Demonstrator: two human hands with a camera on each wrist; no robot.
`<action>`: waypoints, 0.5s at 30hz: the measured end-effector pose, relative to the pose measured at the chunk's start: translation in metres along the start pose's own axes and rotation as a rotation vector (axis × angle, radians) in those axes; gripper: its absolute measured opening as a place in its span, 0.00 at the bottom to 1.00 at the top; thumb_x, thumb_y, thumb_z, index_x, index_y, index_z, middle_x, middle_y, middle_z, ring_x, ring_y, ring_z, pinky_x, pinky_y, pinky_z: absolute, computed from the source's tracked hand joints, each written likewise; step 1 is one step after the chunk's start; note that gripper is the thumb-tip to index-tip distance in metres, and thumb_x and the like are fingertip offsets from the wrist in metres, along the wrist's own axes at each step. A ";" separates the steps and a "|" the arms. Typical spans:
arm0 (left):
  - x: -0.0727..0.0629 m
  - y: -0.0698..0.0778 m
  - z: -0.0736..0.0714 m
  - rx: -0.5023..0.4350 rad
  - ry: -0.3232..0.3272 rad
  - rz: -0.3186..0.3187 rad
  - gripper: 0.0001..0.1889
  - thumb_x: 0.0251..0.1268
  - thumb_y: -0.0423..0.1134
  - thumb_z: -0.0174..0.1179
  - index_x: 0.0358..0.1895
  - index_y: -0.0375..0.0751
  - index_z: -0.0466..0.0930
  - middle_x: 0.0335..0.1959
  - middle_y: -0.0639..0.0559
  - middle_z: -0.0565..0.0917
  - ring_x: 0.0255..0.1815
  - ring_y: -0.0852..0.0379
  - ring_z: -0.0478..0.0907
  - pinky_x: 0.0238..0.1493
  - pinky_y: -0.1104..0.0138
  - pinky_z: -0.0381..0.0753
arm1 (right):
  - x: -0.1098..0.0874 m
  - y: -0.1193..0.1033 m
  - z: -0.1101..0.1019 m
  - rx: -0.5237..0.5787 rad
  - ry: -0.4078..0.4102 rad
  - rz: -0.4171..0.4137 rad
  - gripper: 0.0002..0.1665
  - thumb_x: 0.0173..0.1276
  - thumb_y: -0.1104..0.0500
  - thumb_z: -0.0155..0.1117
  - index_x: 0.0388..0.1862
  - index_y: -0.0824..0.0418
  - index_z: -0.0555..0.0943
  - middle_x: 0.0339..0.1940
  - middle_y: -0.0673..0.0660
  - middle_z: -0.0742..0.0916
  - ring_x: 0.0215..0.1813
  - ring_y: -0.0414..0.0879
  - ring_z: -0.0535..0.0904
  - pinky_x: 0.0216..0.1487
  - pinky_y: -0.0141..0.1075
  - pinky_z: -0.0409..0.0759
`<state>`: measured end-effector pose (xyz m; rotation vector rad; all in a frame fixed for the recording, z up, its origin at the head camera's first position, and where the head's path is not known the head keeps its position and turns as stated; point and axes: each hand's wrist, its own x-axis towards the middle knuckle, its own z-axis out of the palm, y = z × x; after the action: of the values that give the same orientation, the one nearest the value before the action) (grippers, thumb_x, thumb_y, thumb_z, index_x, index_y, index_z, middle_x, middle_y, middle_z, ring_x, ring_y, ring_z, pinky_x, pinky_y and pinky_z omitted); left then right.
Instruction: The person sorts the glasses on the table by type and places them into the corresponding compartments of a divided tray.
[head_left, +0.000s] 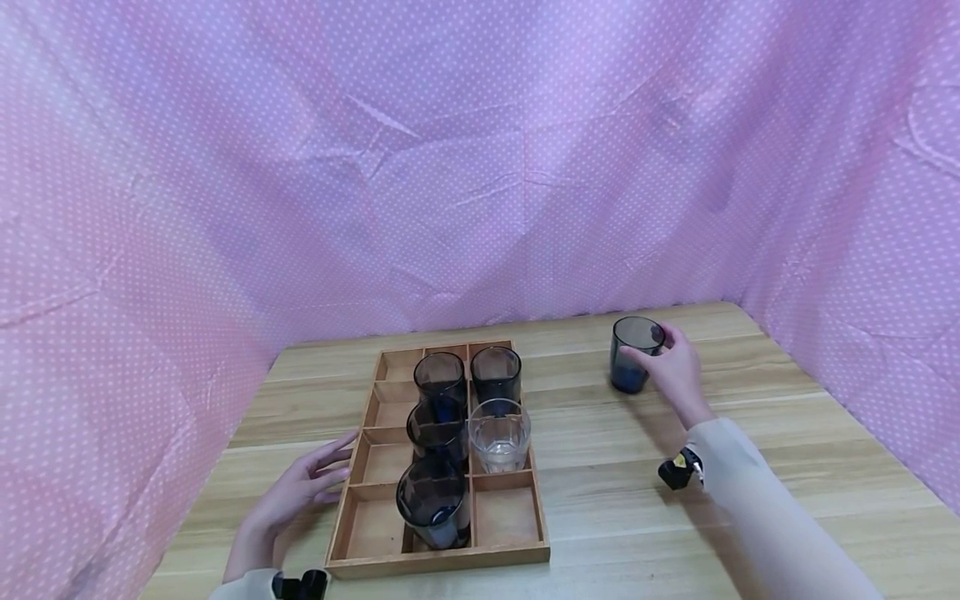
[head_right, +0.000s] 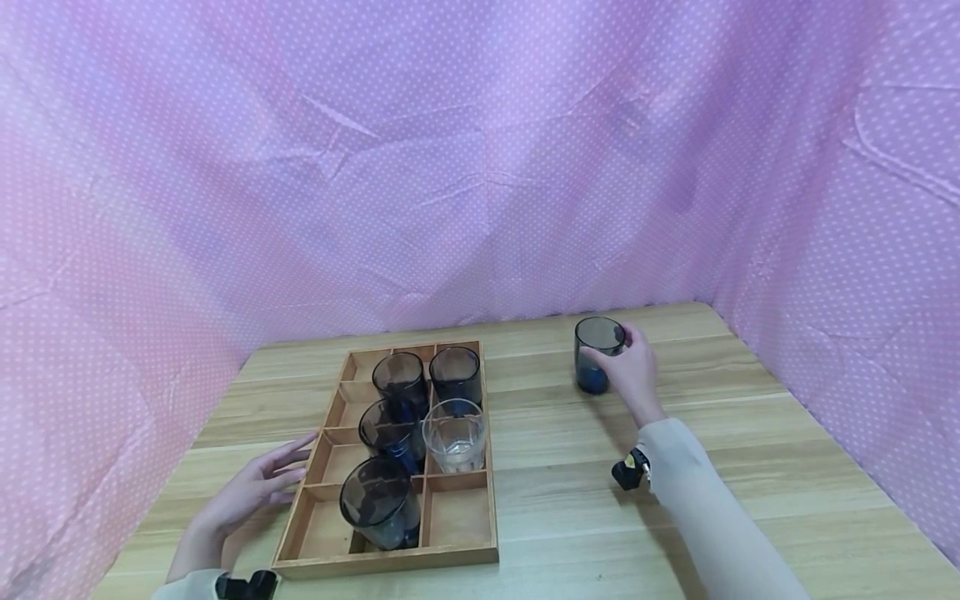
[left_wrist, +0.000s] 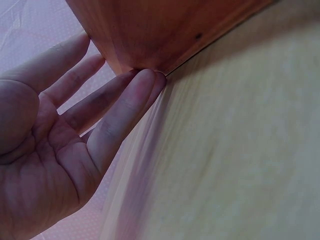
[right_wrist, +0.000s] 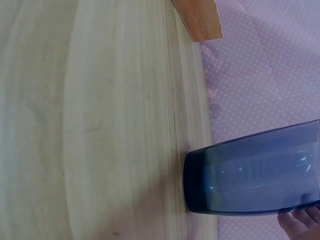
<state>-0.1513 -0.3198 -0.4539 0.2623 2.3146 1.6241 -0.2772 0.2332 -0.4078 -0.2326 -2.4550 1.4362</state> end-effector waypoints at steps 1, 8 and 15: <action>0.000 0.000 0.000 0.000 0.002 0.000 0.35 0.73 0.39 0.53 0.77 0.37 0.48 0.71 0.21 0.56 0.67 0.31 0.62 0.53 0.57 0.83 | -0.001 0.000 0.000 0.001 0.009 -0.001 0.50 0.54 0.49 0.76 0.70 0.68 0.65 0.68 0.70 0.74 0.70 0.61 0.68 0.72 0.50 0.66; -0.002 -0.001 0.001 0.013 0.034 -0.017 0.35 0.72 0.39 0.54 0.76 0.38 0.49 0.70 0.20 0.56 0.67 0.28 0.62 0.54 0.52 0.83 | -0.013 -0.001 -0.001 -0.015 0.029 -0.035 0.46 0.52 0.51 0.78 0.67 0.68 0.69 0.63 0.69 0.79 0.64 0.58 0.74 0.57 0.34 0.74; 0.000 -0.001 0.000 0.001 0.017 -0.003 0.35 0.72 0.39 0.53 0.77 0.37 0.48 0.70 0.21 0.56 0.67 0.29 0.61 0.53 0.55 0.83 | -0.034 -0.001 -0.009 0.027 -0.017 -0.048 0.47 0.54 0.53 0.77 0.68 0.68 0.68 0.63 0.69 0.79 0.65 0.57 0.73 0.43 0.11 0.63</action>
<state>-0.1509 -0.3202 -0.4548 0.2454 2.3271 1.6303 -0.2417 0.2305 -0.4079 -0.1557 -2.4357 1.4561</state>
